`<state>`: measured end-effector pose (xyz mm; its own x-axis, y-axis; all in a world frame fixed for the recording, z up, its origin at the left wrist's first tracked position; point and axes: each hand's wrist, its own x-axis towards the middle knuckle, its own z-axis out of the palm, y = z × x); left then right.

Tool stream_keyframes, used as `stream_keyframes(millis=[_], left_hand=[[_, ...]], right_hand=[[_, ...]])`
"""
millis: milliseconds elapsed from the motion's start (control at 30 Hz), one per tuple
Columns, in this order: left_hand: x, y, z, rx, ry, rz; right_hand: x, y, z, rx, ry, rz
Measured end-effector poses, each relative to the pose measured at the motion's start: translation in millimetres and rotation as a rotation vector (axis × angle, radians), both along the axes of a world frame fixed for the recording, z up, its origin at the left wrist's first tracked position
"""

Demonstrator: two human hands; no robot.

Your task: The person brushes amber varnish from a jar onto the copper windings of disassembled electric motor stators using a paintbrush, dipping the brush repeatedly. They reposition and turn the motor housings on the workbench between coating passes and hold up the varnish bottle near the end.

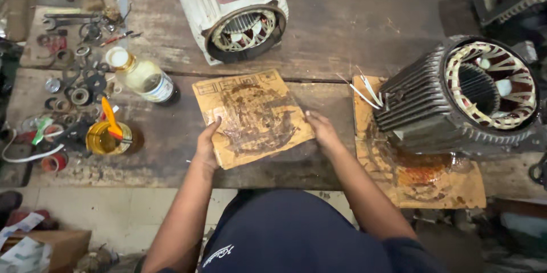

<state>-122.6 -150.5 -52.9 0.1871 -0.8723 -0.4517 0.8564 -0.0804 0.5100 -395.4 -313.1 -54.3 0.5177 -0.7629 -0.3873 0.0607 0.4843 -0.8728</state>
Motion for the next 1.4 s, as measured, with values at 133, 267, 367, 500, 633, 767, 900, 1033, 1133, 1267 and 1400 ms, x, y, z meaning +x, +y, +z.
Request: stream_keyframes(millis=[133,267,367,500,633,767,900,1033,1133,1267,1400], left_hand=[[-14.9,7.3,12.0,-0.234,0.117,0.173],[-22.2,7.6,15.3,-0.418,0.124,0.253],[-31.2,6.8,6.6,-0.411,0.178,0.249],[-36.6,13.6,-5.3,-0.375,0.17,0.155],[-24.4,36.1,0.7,-0.098,-0.304,-0.175],[-16.5,52.6,37.4,0.584,-1.399,-0.256],[-14.8,34.9,59.8,0.976,-1.813,-0.353],[-5.8,6.3,52.3,0.966,-1.878,-0.405],[2.4,4.2,40.7,0.968,-1.868,-0.395],[8.1,30.4,27.7,1.05,-1.871,-0.321],[16.5,62.9,14.5,1.058,-1.839,-0.253]], right_hand=[[-9.3,14.0,-1.2,0.122,-0.315,0.003],[-17.1,20.3,-3.4,0.23,-0.468,0.113],[-8.0,23.5,-1.3,0.286,-0.517,0.198],[10.1,30.1,-3.3,0.258,-0.509,0.292],[-6.9,37.1,-14.4,0.194,-0.408,0.248],[-65.7,31.7,-23.3,0.005,-0.019,0.034],[-134.4,23.0,-25.5,-0.116,0.171,-0.191],[-163.6,39.0,-30.2,-0.136,0.327,-0.306],[-165.9,56.6,-32.6,-0.446,0.729,-0.298],[-147.3,59.6,-34.1,-0.762,1.041,-0.226],[-112.2,27.9,-28.7,-0.816,1.128,-0.12]])
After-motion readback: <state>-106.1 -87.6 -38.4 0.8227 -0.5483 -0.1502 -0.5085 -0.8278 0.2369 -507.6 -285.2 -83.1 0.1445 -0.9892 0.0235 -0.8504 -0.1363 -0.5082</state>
